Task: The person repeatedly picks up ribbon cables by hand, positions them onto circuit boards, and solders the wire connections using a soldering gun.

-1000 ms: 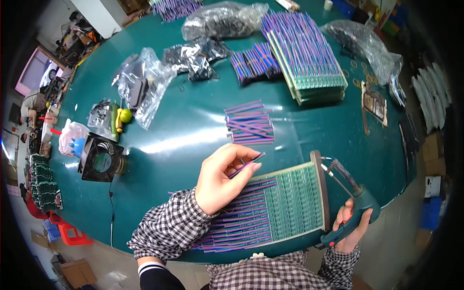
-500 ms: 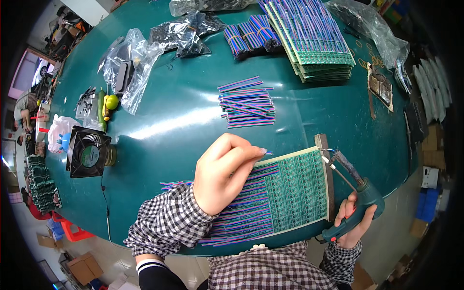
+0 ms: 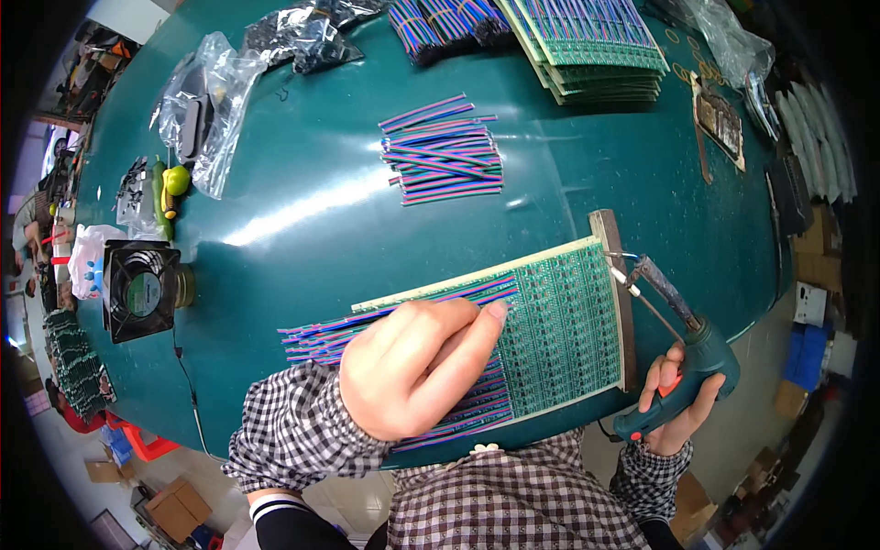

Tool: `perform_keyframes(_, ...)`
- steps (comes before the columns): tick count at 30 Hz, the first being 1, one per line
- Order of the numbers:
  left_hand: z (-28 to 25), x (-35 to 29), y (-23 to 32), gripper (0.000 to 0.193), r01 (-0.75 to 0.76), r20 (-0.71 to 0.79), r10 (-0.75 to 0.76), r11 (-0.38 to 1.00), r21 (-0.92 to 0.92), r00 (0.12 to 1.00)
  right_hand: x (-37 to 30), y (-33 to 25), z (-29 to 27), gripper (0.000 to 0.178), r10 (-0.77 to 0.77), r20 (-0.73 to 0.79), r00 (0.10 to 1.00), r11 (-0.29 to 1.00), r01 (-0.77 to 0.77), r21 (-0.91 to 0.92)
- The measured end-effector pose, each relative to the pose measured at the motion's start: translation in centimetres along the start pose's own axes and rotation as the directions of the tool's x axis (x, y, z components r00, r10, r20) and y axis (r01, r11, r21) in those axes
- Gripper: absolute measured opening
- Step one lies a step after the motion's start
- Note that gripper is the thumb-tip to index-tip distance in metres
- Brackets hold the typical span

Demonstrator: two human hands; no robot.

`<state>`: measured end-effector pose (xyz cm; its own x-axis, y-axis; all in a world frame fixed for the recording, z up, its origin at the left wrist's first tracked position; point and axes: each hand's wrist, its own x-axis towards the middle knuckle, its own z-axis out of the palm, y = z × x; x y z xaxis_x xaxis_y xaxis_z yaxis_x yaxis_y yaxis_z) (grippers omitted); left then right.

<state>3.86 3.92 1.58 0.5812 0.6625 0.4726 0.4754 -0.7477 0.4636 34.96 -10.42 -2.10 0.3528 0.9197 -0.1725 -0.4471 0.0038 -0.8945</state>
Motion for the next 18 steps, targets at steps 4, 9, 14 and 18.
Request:
perform_keyframes(4, 1.9, -0.6, 0.3, 0.029, 0.263, 0.1, -0.243, 0.903, -0.339, 0.965, -0.4, 0.0, -0.4, 0.079, 0.03, 0.001, 1.0, 0.999, -0.03, 0.025)
perform_keyframes(9, 4.4, -0.5, -0.5, 0.025, 0.276, 0.138, -0.245, 0.917, -0.289, 0.96, -1.1, -0.1, -0.7, 0.081, 0.035, 0.034, 0.999, 0.999, -0.035, 0.008)
perform_keyframes(14, 4.5, -0.9, 0.0, 0.036, 0.011, 0.16, -0.023, 0.997, 0.074, 0.987, -2.6, -0.5, -1.2, 0.085, 0.05, 0.03, 0.998, 0.992, -0.046, -0.115)
perform_keyframes(18, 5.2, -1.0, -0.3, 0.038, -0.053, 0.162, 0.027, 0.985, 0.163, 0.986, -3.3, -0.8, -0.6, 0.087, 0.094, 0.031, 0.995, 0.986, -0.089, -0.142)
